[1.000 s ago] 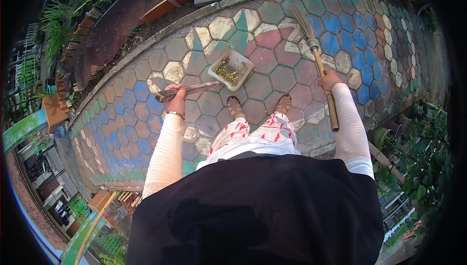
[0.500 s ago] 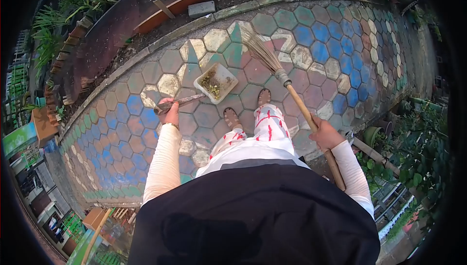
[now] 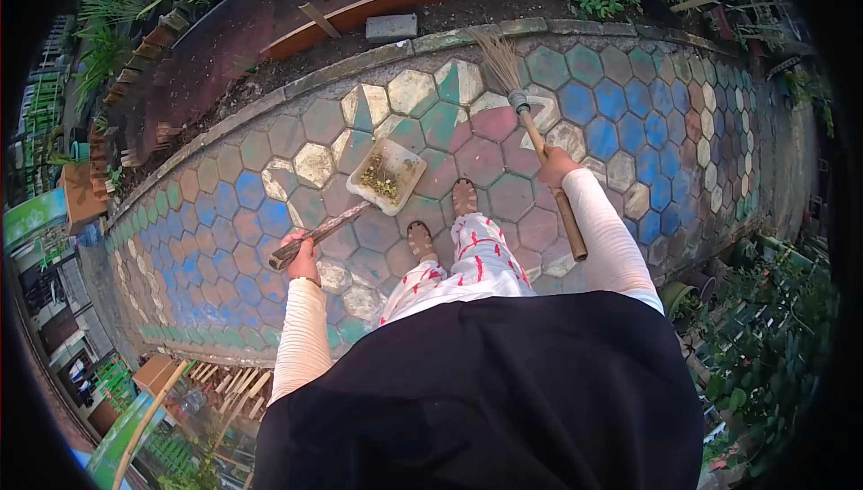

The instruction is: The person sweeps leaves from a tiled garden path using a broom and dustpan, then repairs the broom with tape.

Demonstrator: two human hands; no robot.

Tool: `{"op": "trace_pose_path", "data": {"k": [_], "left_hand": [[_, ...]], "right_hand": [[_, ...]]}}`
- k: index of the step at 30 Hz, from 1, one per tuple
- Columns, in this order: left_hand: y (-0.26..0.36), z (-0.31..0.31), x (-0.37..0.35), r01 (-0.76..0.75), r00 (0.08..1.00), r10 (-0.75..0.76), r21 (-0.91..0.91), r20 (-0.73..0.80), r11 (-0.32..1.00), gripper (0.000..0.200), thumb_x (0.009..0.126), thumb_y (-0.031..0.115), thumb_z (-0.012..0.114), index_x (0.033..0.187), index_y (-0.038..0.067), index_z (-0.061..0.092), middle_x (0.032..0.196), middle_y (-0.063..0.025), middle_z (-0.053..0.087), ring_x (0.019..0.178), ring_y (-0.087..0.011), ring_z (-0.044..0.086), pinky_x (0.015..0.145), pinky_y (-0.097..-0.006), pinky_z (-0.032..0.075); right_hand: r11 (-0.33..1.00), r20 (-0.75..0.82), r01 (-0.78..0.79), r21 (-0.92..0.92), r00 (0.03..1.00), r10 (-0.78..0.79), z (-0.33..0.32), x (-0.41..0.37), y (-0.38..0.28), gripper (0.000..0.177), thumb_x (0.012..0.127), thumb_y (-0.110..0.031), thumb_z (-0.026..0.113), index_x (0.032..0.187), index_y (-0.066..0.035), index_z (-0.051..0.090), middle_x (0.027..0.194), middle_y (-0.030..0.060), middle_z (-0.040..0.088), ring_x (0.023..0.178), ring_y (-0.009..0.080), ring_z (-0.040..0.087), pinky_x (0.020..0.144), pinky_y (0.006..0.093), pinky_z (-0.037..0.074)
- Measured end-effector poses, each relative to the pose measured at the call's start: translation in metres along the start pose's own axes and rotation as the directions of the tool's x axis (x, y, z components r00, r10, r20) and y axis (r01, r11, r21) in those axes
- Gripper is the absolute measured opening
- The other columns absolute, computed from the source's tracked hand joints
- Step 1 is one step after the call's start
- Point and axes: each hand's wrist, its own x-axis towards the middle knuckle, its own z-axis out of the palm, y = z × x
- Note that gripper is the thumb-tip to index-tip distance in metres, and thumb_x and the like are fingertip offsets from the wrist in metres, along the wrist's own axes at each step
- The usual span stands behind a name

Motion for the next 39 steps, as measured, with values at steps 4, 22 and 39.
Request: {"op": "trace_pose_path", "data": {"k": [4, 22, 39], "left_hand": [[0.001, 0.01, 0.0, -0.031, 0.995, 0.023, -0.088, -0.093, 0.996, 0.025, 0.068, -0.006, 0.053, 0.083, 0.012, 0.045, 0.093, -0.0017, 0.052, 0.072, -0.0081, 0.045, 0.054, -0.0198, 0.037], [-0.017, -0.002, -0.013, -0.011, 0.987, -0.002, -0.083, -0.16, 0.996, 0.023, 0.067, -0.003, 0.056, 0.083, 0.012, 0.047, 0.091, -0.0006, 0.052, 0.075, -0.01, 0.046, 0.058, -0.0244, 0.038], [-0.011, 0.009, -0.027, -0.013, 0.986, -0.008, -0.12, -0.167, 0.993, 0.026, 0.07, -0.003, 0.054, 0.087, 0.016, 0.046, 0.094, 0.0002, 0.051, 0.084, -0.0135, 0.047, 0.07, -0.0287, 0.038]], "right_hand": [[0.97, 0.196, 0.136, -0.202, 0.976, -0.096, 0.042, -0.069, 0.008, 0.065, 0.067, -0.002, 0.047, 0.129, -0.005, 0.027, 0.1, 0.0227, 0.055, 0.088, 0.03, 0.058, 0.073, 0.0333, 0.045], [0.93, 0.083, 0.032, -0.366, 0.997, -0.001, -0.05, -0.039, 0.031, 0.049, 0.067, -0.004, 0.051, 0.115, 0.0, 0.04, 0.084, 0.018, 0.057, 0.062, 0.025, 0.06, 0.049, 0.0321, 0.046], [0.987, -0.132, 0.016, -0.159, 0.991, -0.037, -0.069, 0.03, 0.028, 0.05, 0.068, 0.0, 0.052, 0.116, 0.002, 0.037, 0.075, 0.0171, 0.056, 0.052, 0.0219, 0.056, 0.041, 0.0319, 0.043]]}}
